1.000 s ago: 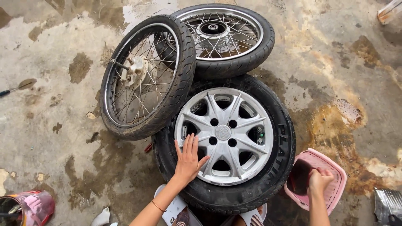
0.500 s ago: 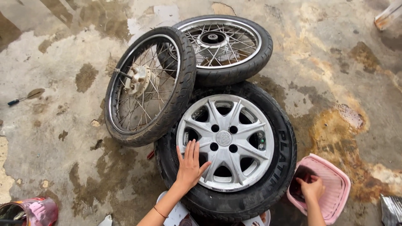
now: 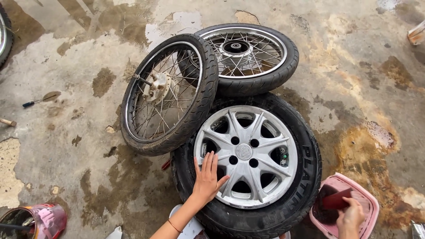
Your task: The person scrubs and sands the spokes of a vehicle wheel using an abrasive pad to clean or prepare the surface.
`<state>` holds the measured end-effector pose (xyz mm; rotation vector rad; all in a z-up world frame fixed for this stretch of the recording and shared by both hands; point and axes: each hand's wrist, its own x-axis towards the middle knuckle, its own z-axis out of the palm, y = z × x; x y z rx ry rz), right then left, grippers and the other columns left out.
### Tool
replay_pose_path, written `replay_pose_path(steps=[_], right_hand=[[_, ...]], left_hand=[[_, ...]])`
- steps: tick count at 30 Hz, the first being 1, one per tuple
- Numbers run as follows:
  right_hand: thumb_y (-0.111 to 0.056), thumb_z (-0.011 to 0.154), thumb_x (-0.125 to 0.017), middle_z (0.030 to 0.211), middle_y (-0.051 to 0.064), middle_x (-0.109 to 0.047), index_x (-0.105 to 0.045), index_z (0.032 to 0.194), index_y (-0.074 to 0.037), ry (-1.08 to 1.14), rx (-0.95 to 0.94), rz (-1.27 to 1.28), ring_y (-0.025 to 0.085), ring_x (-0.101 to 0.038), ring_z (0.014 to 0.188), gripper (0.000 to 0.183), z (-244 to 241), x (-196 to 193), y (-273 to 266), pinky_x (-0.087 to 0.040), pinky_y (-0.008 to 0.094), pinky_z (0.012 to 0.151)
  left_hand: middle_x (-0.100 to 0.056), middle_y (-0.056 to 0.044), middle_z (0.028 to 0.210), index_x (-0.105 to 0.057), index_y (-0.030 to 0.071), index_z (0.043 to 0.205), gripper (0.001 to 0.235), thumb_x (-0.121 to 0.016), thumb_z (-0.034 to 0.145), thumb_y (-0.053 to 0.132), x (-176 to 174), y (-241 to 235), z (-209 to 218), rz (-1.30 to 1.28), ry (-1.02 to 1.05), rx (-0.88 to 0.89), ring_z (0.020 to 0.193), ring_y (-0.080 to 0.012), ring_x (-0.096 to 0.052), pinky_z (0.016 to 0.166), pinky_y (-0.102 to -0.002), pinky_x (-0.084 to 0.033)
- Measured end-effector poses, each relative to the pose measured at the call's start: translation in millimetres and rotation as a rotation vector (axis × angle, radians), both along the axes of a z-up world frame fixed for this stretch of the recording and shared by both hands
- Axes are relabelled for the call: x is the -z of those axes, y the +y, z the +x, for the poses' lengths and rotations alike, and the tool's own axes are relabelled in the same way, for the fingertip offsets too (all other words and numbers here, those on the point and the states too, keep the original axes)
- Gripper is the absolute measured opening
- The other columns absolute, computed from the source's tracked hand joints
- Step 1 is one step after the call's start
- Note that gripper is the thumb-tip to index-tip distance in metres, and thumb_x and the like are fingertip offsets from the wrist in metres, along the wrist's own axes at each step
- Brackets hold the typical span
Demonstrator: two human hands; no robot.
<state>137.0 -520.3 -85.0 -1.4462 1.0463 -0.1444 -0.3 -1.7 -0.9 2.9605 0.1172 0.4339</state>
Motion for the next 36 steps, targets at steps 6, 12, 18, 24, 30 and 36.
replay_pose_path(steps=[6, 12, 18, 24, 30, 36], right_hand=[[-0.009, 0.081, -0.062, 0.109, -0.008, -0.072, -0.055, 0.1, -0.02, -0.271, 0.137, 0.047, 0.008, -0.077, 0.109, 0.023, 21.1, -69.6, 19.6, -0.072, 0.025, 0.091], [0.002, 0.102, -0.062, 0.123, 0.013, -0.058, -0.055, 0.122, -0.004, -0.368, -0.443, -0.267, 0.024, -0.063, 0.113, 0.022, 53.5, -166.0, 134.4, -0.06, 0.026, 0.099], [-0.001, 0.088, -0.077, 0.097, 0.021, -0.074, -0.072, 0.115, -0.007, -0.496, -0.962, -0.524, 0.037, -0.072, 0.094, 0.028, 43.8, -202.3, 276.2, -0.058, 0.046, 0.083], [-0.01, 0.081, -0.073, 0.103, -0.002, -0.077, -0.065, 0.13, -0.024, -0.775, -1.393, -0.972, 0.02, -0.073, 0.094, 0.051, 39.1, -171.3, 351.6, -0.057, 0.035, 0.086], [-0.004, 0.081, -0.075, 0.104, 0.008, -0.073, -0.059, 0.129, -0.017, -0.585, -1.704, -0.86, 0.027, -0.069, 0.106, 0.052, 33.4, -164.4, 365.3, -0.056, 0.041, 0.095], [-0.016, 0.088, -0.069, 0.128, 0.005, -0.07, -0.058, 0.138, -0.022, -0.397, -1.793, -0.78, 0.024, -0.064, 0.125, 0.052, 28.1, -182.2, 349.5, -0.053, 0.041, 0.103]], left_hand=[[-0.034, -0.019, 0.162, -0.033, 0.001, 0.155, 0.087, -0.038, 0.101, 0.069, -2.1, -0.1, -0.6, -0.027, 0.023, 0.004, 0.152, -0.0319, -0.03, 0.122, -0.067, -0.01], [-0.034, -0.02, 0.162, -0.033, 0.0, 0.155, 0.088, -0.039, 0.101, 0.069, -0.7, -0.4, -0.5, -0.025, 0.027, 0.002, 0.152, -0.0321, -0.029, 0.122, -0.067, -0.011], [-0.041, -0.025, 0.155, -0.04, -0.001, 0.151, 0.088, -0.041, 0.1, 0.071, 2.2, 0.1, -0.3, -0.156, -0.004, 0.03, 0.149, -0.0372, -0.034, 0.118, -0.071, -0.009], [-0.04, -0.025, 0.155, -0.038, -0.001, 0.151, 0.087, -0.04, 0.101, 0.07, -3.6, 0.8, -0.7, -0.192, 0.018, 0.041, 0.149, -0.0372, -0.033, 0.118, -0.071, -0.007], [-0.04, -0.026, 0.155, -0.038, -0.002, 0.151, 0.087, -0.039, 0.101, 0.069, -5.6, 1.4, -1.5, -0.214, 0.028, 0.044, 0.149, -0.0379, -0.033, 0.118, -0.072, -0.005], [-0.04, -0.026, 0.155, -0.038, -0.002, 0.152, 0.088, -0.038, 0.101, 0.07, -5.2, 1.8, -1.2, -0.211, 0.016, 0.049, 0.149, -0.0379, -0.033, 0.118, -0.072, -0.005]])
